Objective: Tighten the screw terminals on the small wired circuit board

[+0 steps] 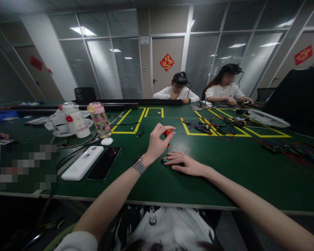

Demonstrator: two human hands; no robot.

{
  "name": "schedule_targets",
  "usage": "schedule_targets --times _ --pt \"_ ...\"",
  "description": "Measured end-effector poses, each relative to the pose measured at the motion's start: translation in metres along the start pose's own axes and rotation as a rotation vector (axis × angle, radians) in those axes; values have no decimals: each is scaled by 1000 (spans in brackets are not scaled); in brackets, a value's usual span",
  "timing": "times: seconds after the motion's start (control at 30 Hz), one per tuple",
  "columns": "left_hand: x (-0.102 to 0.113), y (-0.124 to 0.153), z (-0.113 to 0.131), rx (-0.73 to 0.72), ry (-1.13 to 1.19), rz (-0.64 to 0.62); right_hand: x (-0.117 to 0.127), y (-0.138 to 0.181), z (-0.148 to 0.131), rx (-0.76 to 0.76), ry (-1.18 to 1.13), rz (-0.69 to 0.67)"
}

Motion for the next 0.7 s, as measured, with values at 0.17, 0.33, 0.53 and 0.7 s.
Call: schedule_targets --times 0.17,0.33,0.53,0.7 --pt "-2 2 -3 32 71 -84 0 0 -1 20 4 2" --pt "-6 3 -6 42 118 -128 1 0 -2 23 18 -3" --pt "0 1 0 -31 -67 9 0 0 -1 -8 24 -6" --pt "-3 1 1 -2 65 -108 0 0 -1 -1 21 -1"
Point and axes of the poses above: each hand's wrist, its own y-axis away from the middle knuckle, its own x-axis out of the back of the hand, z = x × y, the point moved 3 cm from there along -y, towards the middle knuckle
